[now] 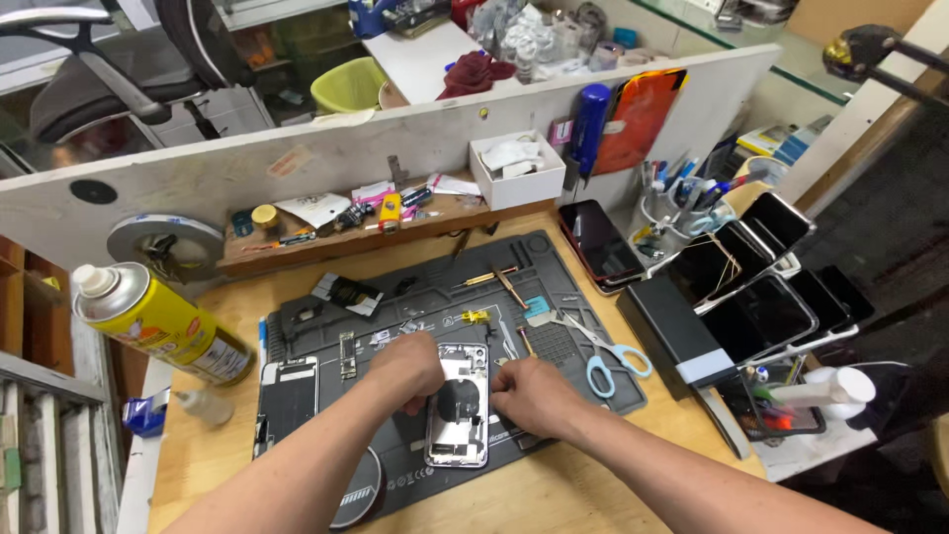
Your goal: The person works on a disassembled smartphone, connecting internal ribbon cables and placing a circular component into the chassis. They then cut a piece of gray tape and apply it to secure internal parts, followed by wiping the interior with a tissue.
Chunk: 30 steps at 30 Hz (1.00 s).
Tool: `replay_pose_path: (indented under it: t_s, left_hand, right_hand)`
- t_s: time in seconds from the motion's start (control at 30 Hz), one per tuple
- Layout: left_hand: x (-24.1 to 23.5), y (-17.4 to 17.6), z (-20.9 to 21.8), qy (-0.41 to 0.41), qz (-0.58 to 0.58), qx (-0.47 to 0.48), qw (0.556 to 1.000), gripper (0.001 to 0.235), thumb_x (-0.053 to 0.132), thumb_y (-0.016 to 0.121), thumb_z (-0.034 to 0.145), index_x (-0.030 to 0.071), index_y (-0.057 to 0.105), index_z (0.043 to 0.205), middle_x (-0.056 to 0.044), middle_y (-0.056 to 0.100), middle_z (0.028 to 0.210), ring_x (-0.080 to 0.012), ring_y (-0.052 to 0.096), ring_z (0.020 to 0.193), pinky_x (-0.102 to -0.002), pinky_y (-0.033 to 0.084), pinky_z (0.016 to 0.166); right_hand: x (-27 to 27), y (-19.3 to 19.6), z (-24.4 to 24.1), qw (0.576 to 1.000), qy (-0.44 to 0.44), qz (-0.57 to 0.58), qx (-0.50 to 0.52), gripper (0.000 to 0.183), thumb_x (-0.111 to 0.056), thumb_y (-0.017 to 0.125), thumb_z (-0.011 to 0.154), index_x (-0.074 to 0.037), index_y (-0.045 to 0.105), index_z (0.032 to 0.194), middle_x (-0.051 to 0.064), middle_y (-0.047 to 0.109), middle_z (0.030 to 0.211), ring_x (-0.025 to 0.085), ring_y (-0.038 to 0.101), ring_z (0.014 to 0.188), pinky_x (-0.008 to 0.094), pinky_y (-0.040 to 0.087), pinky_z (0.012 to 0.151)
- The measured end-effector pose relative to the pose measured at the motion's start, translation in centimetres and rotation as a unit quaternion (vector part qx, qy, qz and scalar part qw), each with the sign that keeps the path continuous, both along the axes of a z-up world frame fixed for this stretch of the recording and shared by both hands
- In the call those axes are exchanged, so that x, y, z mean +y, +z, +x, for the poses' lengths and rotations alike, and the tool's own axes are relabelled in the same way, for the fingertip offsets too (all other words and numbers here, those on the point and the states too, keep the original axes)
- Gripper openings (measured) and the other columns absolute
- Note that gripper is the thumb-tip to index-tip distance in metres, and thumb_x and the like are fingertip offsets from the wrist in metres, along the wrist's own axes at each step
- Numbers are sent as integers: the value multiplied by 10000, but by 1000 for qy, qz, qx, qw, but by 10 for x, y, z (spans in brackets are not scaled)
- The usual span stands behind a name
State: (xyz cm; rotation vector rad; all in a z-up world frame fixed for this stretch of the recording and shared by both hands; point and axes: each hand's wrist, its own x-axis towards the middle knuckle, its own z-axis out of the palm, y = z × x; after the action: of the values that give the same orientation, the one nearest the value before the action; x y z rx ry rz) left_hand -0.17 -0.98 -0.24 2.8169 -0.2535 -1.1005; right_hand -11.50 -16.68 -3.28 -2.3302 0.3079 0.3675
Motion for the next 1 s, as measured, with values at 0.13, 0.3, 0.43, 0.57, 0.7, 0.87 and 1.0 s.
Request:
replay_pose_path:
  t_s: [0.13, 0.3, 0.43, 0.57, 0.7, 0.87, 1.0]
  left_hand:
    - [6, -3, 4, -34, 21, -1, 999, 217, 12, 624, 860, 2, 801, 734, -114, 768, 720, -207, 748, 666, -341, 599, 625]
    - [8, -8, 4, -2, -22, 0, 1000, 197, 16, 621, 868, -17, 781, 758, -131, 769, 734, -219, 762, 651, -351, 617, 599]
    - [15, -10, 8, -19, -49, 10, 999, 202, 79, 645, 877, -4, 773, 745, -120, 780, 744, -216, 758, 650, -339, 618, 604]
    - [18, -7, 13, -60, -54, 21, 996, 213, 88, 642, 885, 3, 773, 741, -120, 781, 742, -217, 759, 651, -339, 620, 601]
    - [22, 4, 18, -115, -48, 49, 991, 246, 150, 684, 897, -28, 753, 743, -132, 761, 735, -224, 754, 660, -351, 626, 605]
    - [26, 14, 21, -178, -40, -13, 983, 244, 178, 697, 873, -15, 765, 740, -132, 773, 729, -229, 759, 649, -345, 607, 618]
    - [29, 16, 21, -211, -5, -8, 977, 152, 43, 635, 851, -6, 757, 773, -106, 767, 727, -227, 769, 646, -353, 622, 620]
  right_hand:
    - [5, 1, 4, 1000, -9, -21, 8, 245, -280, 747, 845, -79, 773, 984, 129, 778, 911, 268, 756, 861, 385, 580, 800]
    - [-3, 11, -6, 992, -79, -59, -74, 233, -248, 728, 836, -65, 765, 976, 142, 774, 900, 308, 756, 879, 407, 585, 816]
    - [-3, 22, -7, 983, -124, -122, -57, 302, -299, 762, 823, -86, 739, 1036, 152, 768, 909, 328, 732, 921, 449, 563, 820]
    - [8, 23, -10, 978, -161, -132, -31, 277, -320, 734, 848, -101, 756, 1017, 148, 774, 912, 330, 737, 920, 439, 563, 833]
    - [22, 13, -11, 967, -220, -100, -79, 284, -347, 724, 852, -97, 786, 971, 133, 777, 894, 302, 750, 879, 411, 574, 807]
    - [29, 4, -11, 953, -291, -58, -56, 252, -306, 735, 850, -86, 782, 963, 115, 786, 867, 245, 757, 820, 378, 576, 775]
    - [33, 2, -18, 946, -311, -62, -67, 216, -251, 730, 852, -78, 792, 965, 112, 789, 886, 227, 757, 823, 358, 576, 778]
